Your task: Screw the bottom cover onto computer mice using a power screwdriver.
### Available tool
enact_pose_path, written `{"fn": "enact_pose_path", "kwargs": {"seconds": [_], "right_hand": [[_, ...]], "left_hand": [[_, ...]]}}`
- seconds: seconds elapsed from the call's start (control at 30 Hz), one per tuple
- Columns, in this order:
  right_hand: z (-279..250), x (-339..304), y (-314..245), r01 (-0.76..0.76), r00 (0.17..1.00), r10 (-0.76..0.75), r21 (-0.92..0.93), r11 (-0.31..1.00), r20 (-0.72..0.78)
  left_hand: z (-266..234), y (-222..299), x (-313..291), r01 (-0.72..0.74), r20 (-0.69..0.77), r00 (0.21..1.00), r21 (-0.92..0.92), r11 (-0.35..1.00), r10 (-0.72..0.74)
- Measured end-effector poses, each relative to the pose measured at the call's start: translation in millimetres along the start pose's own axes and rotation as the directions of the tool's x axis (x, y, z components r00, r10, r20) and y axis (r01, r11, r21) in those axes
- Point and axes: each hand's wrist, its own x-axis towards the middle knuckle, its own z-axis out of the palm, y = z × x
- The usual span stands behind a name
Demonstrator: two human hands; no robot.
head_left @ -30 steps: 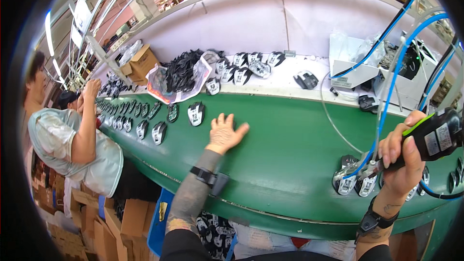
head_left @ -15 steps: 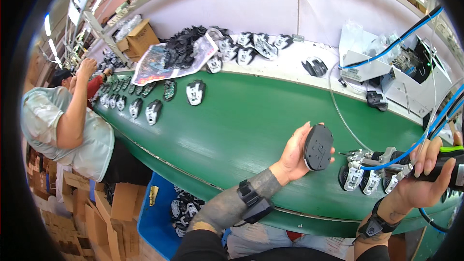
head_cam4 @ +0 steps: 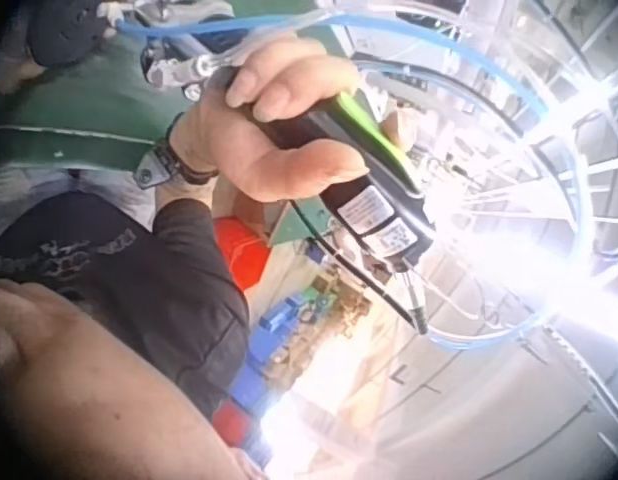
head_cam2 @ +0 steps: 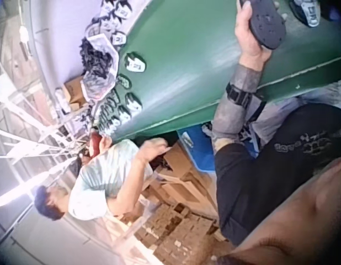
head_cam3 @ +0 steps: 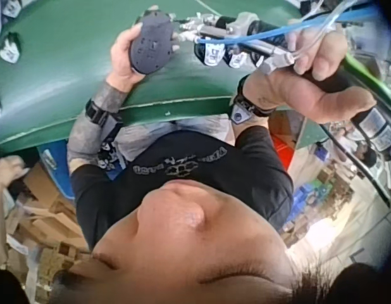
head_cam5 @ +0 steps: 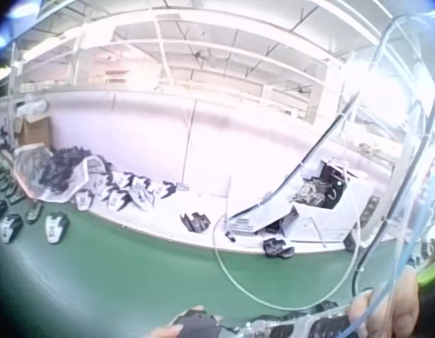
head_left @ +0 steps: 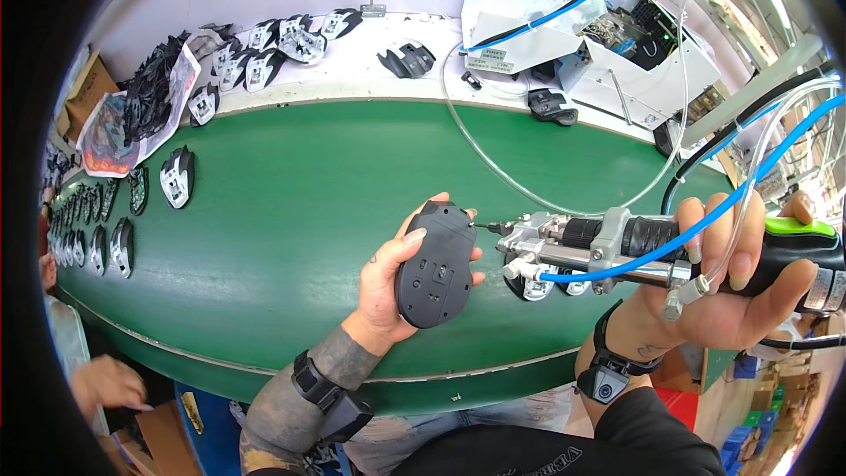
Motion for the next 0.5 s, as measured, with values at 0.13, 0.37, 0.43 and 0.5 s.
{"fn": "enact_pose_path", "kwargs": {"seconds": [0.13, 0.37, 0.43, 0.5], "right_hand": [[-5.1, -5.0, -8.5, -0.053, 0.998, 0.052, -0.032, 0.998, -0.038], [1.1, -0.7, -1.2, -0.05, 0.998, 0.05, 0.013, 0.999, 0.029], [-1.8, -0.1, -1.0, -0.05, 0.998, 0.049, 0.026, 0.998, 0.047], [-5.9, -0.3, -0.7, -0.047, 0.992, 0.044, 0.026, 0.999, 0.117]], "left_hand": [[-3.8, 0.7, -2.2, -0.002, 0.009, 1.0, -0.008, 1.0, 0.002], [-0.3, -1.1, -3.1, 0.001, 0.018, 1.0, -0.007, 1.0, -0.001], [0.9, -1.4, -1.8, 0.006, 0.026, 1.0, -0.016, 1.0, -0.006], [0.5, -4.5, -0.4, 0.018, 0.006, 1.0, -0.042, 0.999, -0.018]]}}
